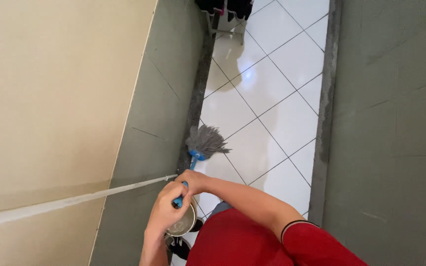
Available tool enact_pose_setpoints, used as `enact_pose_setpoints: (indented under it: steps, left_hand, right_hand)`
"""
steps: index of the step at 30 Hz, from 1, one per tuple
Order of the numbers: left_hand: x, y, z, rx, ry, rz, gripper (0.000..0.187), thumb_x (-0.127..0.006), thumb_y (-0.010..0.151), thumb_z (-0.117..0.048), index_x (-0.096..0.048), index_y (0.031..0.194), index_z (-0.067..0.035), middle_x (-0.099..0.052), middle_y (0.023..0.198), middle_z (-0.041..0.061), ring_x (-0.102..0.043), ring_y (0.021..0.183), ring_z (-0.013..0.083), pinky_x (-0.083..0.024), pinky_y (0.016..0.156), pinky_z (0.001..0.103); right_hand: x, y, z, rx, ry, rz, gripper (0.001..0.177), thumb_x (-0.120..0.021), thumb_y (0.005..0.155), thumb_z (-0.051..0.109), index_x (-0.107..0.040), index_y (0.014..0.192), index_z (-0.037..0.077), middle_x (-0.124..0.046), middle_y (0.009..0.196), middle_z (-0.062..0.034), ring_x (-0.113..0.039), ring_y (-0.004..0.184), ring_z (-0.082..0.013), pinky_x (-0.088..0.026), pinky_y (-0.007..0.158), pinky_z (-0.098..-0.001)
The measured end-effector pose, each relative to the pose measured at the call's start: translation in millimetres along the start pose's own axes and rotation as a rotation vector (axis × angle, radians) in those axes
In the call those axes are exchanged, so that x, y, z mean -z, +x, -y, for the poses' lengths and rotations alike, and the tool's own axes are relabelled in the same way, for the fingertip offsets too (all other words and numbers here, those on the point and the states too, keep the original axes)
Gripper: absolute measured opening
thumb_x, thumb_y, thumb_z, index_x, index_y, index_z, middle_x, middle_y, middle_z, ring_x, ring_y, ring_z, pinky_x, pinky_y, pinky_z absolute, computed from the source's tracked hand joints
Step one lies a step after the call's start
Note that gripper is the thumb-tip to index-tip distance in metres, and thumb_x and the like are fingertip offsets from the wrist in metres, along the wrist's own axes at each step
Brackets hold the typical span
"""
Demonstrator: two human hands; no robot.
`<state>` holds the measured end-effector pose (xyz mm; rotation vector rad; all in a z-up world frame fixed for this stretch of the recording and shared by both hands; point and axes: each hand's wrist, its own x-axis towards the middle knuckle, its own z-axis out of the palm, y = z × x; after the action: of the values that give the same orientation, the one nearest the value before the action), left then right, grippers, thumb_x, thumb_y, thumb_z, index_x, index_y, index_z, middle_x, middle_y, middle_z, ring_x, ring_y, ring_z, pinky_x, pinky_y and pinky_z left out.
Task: Mopping a tiled hallway floor using a microfiber mop.
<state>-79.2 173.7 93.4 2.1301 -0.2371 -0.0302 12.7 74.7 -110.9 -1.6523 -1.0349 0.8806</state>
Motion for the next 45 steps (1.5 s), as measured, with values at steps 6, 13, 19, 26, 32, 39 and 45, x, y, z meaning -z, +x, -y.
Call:
enact_pose_setpoints:
  steps: [6,13,19,26,32,39,45]
  left_hand:
    - [-31,-3,-8,-0.020,-0.155,0.074,0.028,-0.058,0.103,-0.024,-0.052,0.078,-0.013,-0.054,0.075,0.001,-0.051,0.073,0.0176,-0.042,0.068,0.033]
    - [-138,13,-26,-0.196,-0.291,0.187,0.027,-0.068,0.099,-0.016,-0.056,0.076,-0.010,-0.064,0.073,0.014,-0.059,0.070,0.0376,-0.052,0.071,0.044]
    - [-234,24,-33,-0.145,-0.447,0.405,0.027,-0.068,0.100,-0.024,-0.059,0.080,-0.009,-0.064,0.072,0.016,-0.059,0.069,0.0337,-0.051,0.072,0.045]
    - [-299,14,-41,-0.051,-0.506,0.568,0.022,-0.069,0.099,-0.023,-0.060,0.083,-0.012,-0.067,0.075,0.010,-0.060,0.073,0.0246,-0.050,0.076,0.040]
    - [-277,-17,-41,-0.040,-0.507,0.551,0.021,-0.067,0.098,-0.020,-0.058,0.081,-0.012,-0.064,0.072,0.010,-0.059,0.073,0.0254,-0.051,0.077,0.040]
    - [-169,-69,-31,-0.045,-0.337,0.367,0.021,-0.067,0.093,-0.012,-0.056,0.075,-0.011,-0.065,0.072,0.012,-0.062,0.074,0.0339,-0.053,0.079,0.044]
    - [-94,-119,3,-0.162,-0.105,0.220,0.025,-0.070,0.091,-0.015,-0.055,0.072,-0.015,-0.066,0.073,0.005,-0.067,0.081,0.0285,-0.055,0.081,0.038]
  right_hand:
    - [13,-71,10,-0.038,-0.141,-0.138,0.013,-0.062,0.072,0.031,-0.059,0.066,0.019,-0.054,0.057,-0.0012,-0.038,0.059,-0.0155,-0.035,0.055,-0.0402]
    - [6,-209,-58,-0.219,-0.205,-0.372,0.021,-0.071,0.063,0.018,-0.073,0.084,0.020,-0.077,0.084,-0.0029,-0.074,0.087,-0.0345,-0.058,0.081,-0.0452]
    - [1,-326,-99,-0.411,-0.096,-0.539,0.017,-0.073,0.068,0.032,-0.067,0.080,0.021,-0.074,0.078,-0.0041,-0.072,0.083,-0.0371,-0.055,0.076,-0.0469]
    - [-30,-412,-145,-0.597,-0.165,-0.687,0.011,-0.071,0.073,0.025,-0.063,0.072,0.017,-0.068,0.066,-0.0108,-0.069,0.073,-0.0394,-0.056,0.071,-0.0415]
    - [-59,-405,-149,-0.563,-0.229,-0.679,0.011,-0.067,0.071,0.017,-0.057,0.066,0.014,-0.063,0.058,-0.0125,-0.066,0.066,-0.0425,-0.051,0.062,-0.0447]
    - [-79,-291,-62,-0.374,-0.320,-0.603,0.020,-0.067,0.082,0.023,-0.055,0.068,0.015,-0.063,0.059,-0.0145,-0.067,0.066,-0.0410,-0.054,0.064,-0.0457]
    - [-114,-182,-12,-0.173,-0.303,-0.526,0.021,-0.067,0.083,0.024,-0.052,0.072,0.013,-0.061,0.063,-0.0171,-0.064,0.069,-0.0456,-0.052,0.064,-0.0514]
